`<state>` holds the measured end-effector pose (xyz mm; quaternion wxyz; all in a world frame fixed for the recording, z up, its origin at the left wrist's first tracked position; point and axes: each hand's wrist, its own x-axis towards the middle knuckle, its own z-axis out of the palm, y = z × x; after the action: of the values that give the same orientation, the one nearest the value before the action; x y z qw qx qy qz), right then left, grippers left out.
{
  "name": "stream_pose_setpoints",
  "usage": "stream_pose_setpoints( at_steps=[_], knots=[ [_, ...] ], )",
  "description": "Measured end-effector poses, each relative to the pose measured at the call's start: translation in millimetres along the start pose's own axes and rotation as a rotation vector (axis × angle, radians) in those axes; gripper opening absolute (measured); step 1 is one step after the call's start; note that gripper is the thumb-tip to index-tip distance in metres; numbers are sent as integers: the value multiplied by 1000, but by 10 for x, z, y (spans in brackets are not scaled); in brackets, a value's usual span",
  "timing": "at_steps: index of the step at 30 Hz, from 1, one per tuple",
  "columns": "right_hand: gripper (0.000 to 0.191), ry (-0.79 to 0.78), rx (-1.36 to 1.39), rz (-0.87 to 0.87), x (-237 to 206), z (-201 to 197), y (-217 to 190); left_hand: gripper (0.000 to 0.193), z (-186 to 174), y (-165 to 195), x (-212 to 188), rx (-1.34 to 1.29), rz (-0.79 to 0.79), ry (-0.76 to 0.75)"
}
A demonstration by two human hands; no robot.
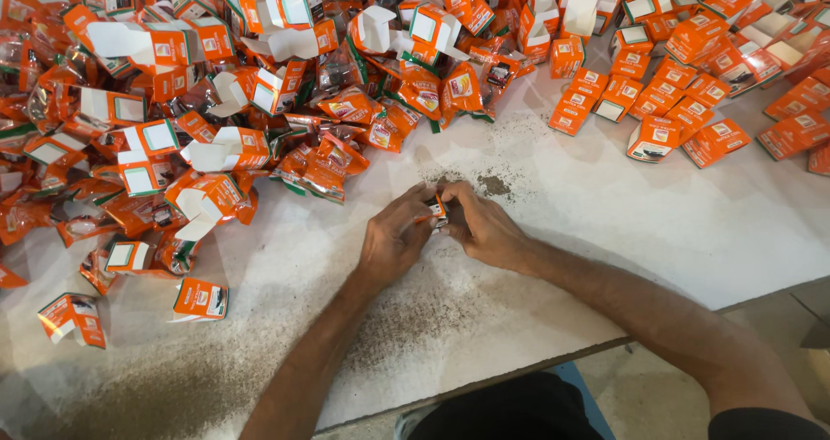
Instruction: The person picks up a small orange carton from a large pile on the table, inserts a wrapped sachet into it, folds the carton flaps closed, and tosses the finished box aside, repeating this packing cycle one box at a time.
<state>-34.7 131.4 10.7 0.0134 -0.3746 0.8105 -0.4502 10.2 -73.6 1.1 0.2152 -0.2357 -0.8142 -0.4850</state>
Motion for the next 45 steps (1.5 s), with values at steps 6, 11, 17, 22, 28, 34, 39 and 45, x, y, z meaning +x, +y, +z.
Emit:
stream_pose_setpoints(
  at_steps=[6,11,17,22,28,34,39,45],
  knots=[
    [52,12,-100,-100,-14,-14,-23,22,-74,40,-3,247,238,-91],
    [35,-1,-179,-242,9,-38,-67,23,-86,156,64,324,252,-57],
    [33,-11,-302,-357,12,-83,-59,36,-170,150,86,231,162,18],
    [23,-82,-220,-274,47,-118,-28,21,-683,-213,715,520,180,372],
    [18,315,-323,-156,178,-603,-13,65,-1580,-678,1296,977,-141,451],
    [69,483,-417,-214,164,-570,136,54,-1318,-511,1218,846,68,468],
    [66,3,807,-8,103,90,345,42,-164,110,517,1010,479,133],
    [47,111,347,229,114,23,485,54,-197,-58,201,414,106,63]
  ],
)
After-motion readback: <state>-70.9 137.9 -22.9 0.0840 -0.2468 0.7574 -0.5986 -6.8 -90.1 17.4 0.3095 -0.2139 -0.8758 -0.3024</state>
